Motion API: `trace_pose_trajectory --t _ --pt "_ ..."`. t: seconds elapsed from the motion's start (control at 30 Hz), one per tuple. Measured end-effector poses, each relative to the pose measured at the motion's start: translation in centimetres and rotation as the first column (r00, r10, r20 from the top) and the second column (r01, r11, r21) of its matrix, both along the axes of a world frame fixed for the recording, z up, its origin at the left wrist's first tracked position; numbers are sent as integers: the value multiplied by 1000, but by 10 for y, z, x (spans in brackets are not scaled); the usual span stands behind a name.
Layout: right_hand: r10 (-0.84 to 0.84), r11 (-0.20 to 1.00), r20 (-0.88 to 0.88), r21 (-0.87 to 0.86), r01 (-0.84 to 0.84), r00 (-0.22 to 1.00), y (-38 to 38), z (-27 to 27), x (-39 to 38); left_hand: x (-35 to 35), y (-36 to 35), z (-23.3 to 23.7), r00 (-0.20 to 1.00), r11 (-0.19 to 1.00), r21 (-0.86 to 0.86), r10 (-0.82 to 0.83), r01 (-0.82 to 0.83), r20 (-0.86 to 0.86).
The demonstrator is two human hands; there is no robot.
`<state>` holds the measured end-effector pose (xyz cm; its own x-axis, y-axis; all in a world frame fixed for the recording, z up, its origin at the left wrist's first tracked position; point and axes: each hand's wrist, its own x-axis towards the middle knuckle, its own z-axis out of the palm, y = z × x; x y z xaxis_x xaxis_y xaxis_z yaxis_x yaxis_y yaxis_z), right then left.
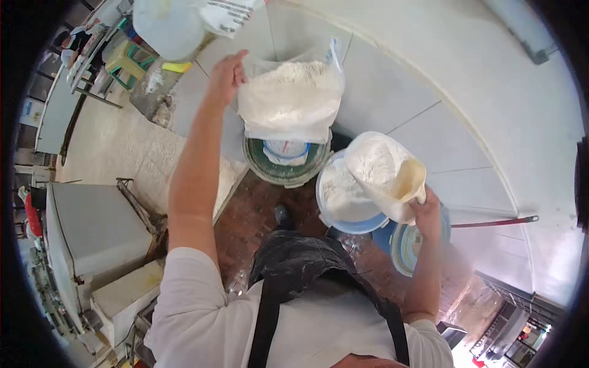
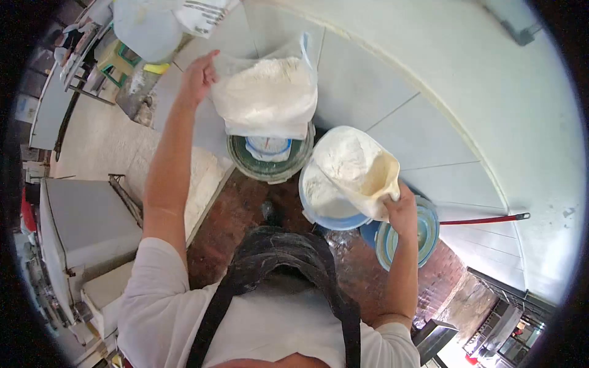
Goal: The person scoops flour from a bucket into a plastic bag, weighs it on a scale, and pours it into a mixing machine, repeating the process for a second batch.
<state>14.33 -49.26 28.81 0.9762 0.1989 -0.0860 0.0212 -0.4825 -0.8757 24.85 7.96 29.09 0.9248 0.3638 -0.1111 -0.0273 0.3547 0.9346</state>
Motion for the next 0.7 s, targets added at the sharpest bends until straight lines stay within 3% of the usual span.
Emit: trace_pose_trajectory --t 0.17,0.3,0.4,0.47,0.6,0.67,0.7 --pt "105 994 81 -38 -102 991 135 110 37 -19 8 6 997 985 -157 -80 77 -12" --pt "263 954 231 -205 -217 937 230 130 91 -37 14 8 982 963 -209 -184 170 -48" --pt "456 820 340 -521 -239 822 287 107 145 -53 10 22 965 950 -181 -262 255 -17" --pt "530 707 266 -663 -246 805 333 112 150 -57 10 22 953 941 -162 -304 298 -13" --pt "653 568 211 -772 -286 727 393 80 170 -54 12 21 935 927 -138 -354 350 -10" --pt "810 283 51 -907 -313 584 408 68 182 -51 16 19 934 924 -154 -356 351 -7" --pt "810 280 46 -906 -316 585 407 63 187 -50 18 16 934 921 -167 -357 351 -7"
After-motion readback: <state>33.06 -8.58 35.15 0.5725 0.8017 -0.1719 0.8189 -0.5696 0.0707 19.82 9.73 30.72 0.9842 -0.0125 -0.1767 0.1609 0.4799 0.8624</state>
